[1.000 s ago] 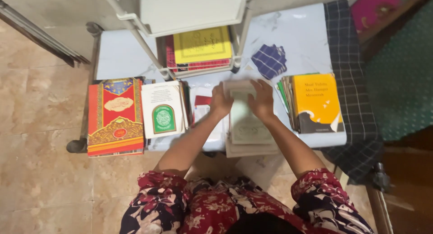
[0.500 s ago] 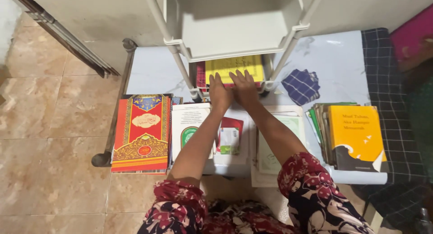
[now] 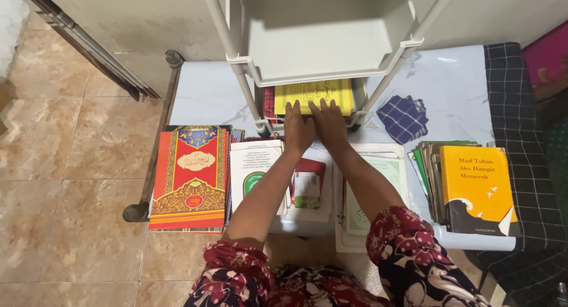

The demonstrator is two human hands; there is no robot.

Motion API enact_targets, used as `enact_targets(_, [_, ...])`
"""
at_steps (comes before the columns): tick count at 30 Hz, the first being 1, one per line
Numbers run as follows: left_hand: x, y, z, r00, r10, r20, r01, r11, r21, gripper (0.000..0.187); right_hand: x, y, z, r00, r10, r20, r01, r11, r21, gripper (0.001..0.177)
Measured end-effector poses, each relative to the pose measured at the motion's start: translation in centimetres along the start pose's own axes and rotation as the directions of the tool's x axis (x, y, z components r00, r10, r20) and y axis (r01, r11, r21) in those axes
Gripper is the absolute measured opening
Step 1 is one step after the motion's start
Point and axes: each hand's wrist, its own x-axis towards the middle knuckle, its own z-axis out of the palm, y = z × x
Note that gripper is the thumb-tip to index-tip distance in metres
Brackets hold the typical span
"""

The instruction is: The person removes books, notebooks, and papers from a plastic shelving unit onto the table by hand, then wipes down the empty shelves with a cloth.

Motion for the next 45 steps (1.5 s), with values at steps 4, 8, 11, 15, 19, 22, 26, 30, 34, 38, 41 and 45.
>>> enact_targets(4, [-0.4, 2.2, -1.2, 0.999, 0.039, -0.01, -0.039, 0.999, 0.027, 0.065, 1.1, 0.8, -1.0, 0.998, 0.033, 0.05, -0.039, 0.992, 0.12, 0.04])
enact_targets(8, [-0.9, 3.5, -1.7, 0.992, 0.035, -0.119, -0.038, 0.999, -0.019, 0.075, 1.8, 1.4, -2.5, 1.0, 0.024, -0.02, -0.018, 0.959, 0.283, 0.031])
enact_targets(11, [-1.0, 3.4, -2.0, 0.979, 0.019, -0.204, -0.046, 0.99, -0.13, 0.08, 3.0, 1.2, -3.7, 0.921, 0.195, 0.338, -0.256, 0.955, 0.147, 0.019])
enact_targets(15, [-1.2, 4.5, -3.1, 0.949, -0.047, -0.312, -0.034, 0.967, -0.251, 0.084, 2.1, 0.5, -8.0, 0.924, 0.203, 0.324, -0.303, 0.905, 0.297, 0.017])
enact_targets(19, [-1.6, 6.0, -4.4, 0.945, -0.103, -0.31, 0.01, 0.958, -0.287, 0.089, 1.9, -0.1, -14.0, 0.954, 0.18, 0.239, -0.27, 0.864, 0.425, 0.02])
enact_targets(22, [-2.5, 6.7, -5.1, 0.94, -0.122, -0.317, 0.024, 0.955, -0.296, 0.088, 0.7, 0.2, -18.6, 0.965, 0.126, 0.228, -0.23, 0.825, 0.516, 0.024])
enact_targets(26, [-4.2, 9.0, -6.7, 0.975, -0.15, -0.164, 0.02, 0.793, -0.609, 0.085, -0.5, 1.4, -22.9, 0.966, 0.124, 0.228, -0.253, 0.649, 0.717, 0.024])
enact_targets(30, [-5.0, 11.3, -7.6, 0.999, -0.036, -0.014, 0.011, 0.604, -0.797, 0.041, -1.4, 3.1, -26.4, 0.954, 0.193, 0.23, -0.298, 0.519, 0.801, 0.025])
enact_targets(34, [-6.0, 13.5, -8.7, 0.999, 0.046, 0.003, -0.031, 0.712, -0.702, 0.023, -2.1, 3.5, -29.7, 0.961, 0.25, 0.119, -0.212, 0.385, 0.898, 0.031])
enact_targets(38, [-6.2, 16.0, -8.7, 0.989, 0.145, -0.01, -0.105, 0.664, -0.74, 0.019, -3.3, 3.2, -32.7, 0.954, 0.3, -0.017, -0.087, 0.333, 0.939, 0.056])
enact_targets(41, [-6.9, 17.1, -7.5, 0.989, 0.14, 0.041, -0.06, 0.644, -0.762, 0.02, -4.8, 3.0, -34.2, 0.916, 0.397, -0.059, -0.093, 0.352, 0.931, 0.066])
enact_targets(45, [-8.9, 17.5, -4.9, 0.988, 0.077, 0.134, 0.041, 0.706, -0.707, 0.027, -7.2, 4.2, -33.7, 0.793, 0.609, -0.019, -0.238, 0.339, 0.91, 0.064])
